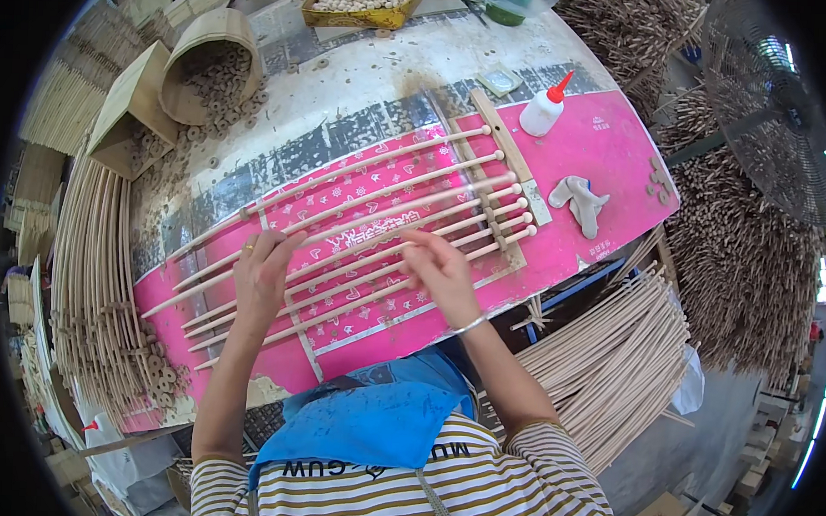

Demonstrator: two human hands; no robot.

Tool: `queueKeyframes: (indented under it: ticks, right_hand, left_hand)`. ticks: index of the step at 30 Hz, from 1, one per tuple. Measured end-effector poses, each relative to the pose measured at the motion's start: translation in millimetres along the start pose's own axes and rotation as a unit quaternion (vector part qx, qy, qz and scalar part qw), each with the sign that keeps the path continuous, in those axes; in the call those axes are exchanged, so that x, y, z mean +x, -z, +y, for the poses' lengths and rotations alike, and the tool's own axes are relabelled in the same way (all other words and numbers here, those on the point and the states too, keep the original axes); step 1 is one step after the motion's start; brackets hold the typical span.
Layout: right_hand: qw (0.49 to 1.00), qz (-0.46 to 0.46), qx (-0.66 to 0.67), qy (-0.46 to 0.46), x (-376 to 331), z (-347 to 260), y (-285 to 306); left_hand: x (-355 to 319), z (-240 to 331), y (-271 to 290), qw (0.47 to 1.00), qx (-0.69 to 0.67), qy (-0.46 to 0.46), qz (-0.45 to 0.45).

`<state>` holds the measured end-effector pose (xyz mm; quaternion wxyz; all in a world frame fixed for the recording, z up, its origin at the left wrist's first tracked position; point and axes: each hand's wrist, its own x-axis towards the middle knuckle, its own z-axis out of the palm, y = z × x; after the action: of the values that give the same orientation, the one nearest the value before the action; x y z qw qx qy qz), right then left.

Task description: Assembling wooden structures by gluing and fitting wooden sticks into small circular wooden connectors.

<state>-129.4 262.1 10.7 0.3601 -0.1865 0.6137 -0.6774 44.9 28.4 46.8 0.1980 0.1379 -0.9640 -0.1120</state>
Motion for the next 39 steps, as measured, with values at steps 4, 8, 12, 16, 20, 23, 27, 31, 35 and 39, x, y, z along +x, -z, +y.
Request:
queueKeyframes:
  ticks: [4,8,12,16,20,23,27,31,35,39]
  right_hand:
    - [0.957,-0.042,0.269,-0.096,21.3,7.9,-37.9]
    - [0.971,-0.011,0.231,-0.061,20.2,1.1,-49.5]
    - [0.975,-0.019,0.223,-0.009,19.2,-11.2,-38.7]
    - [0.986,-0.051,0.151,-0.054,10.2,-7.9,-58.2]
    - [0.976,-0.095,0.189,-0.052,-6.6,5.5,-109.0]
    - [0.974,-0.095,0.201,-0.034,-3.2,8.9,-98.3]
    - [0.977,-0.13,0.165,-0.041,-7.4,9.8,-85.5]
    - [0.971,-0.145,0.188,-0.033,-12.6,12.6,-87.1]
    - [0.985,-0.046,0.164,-0.016,1.0,0.9,-38.8]
    - [0.984,-0.02,0.174,0.022,10.0,-6.3,-4.4]
  left_hand:
    - [-13.2,23.8,32.4,0.998,0.034,-0.051,0.022]
    - [-31.0,31.9,70.0,0.995,0.095,-0.023,0.037]
    - [-70.9,2.8,91.2,0.986,-0.101,0.132,-0.023]
    - [-73.6,5.6,72.2,0.959,-0.222,0.169,-0.045]
    - [-31.5,52.7,50.6,0.969,-0.196,0.128,-0.073]
    - [-25.5,60.9,38.5,0.957,-0.244,0.154,-0.026]
    - [-40.1,48.0,37.1,0.947,-0.27,0.158,-0.071]
    - [-42.4,53.6,42.1,0.948,-0.265,0.162,-0.07]
    - [-51.4,41.5,55.0,0.943,-0.268,0.187,-0.069]
    - [-64.4,30.6,58.7,0.936,-0.272,0.208,-0.082]
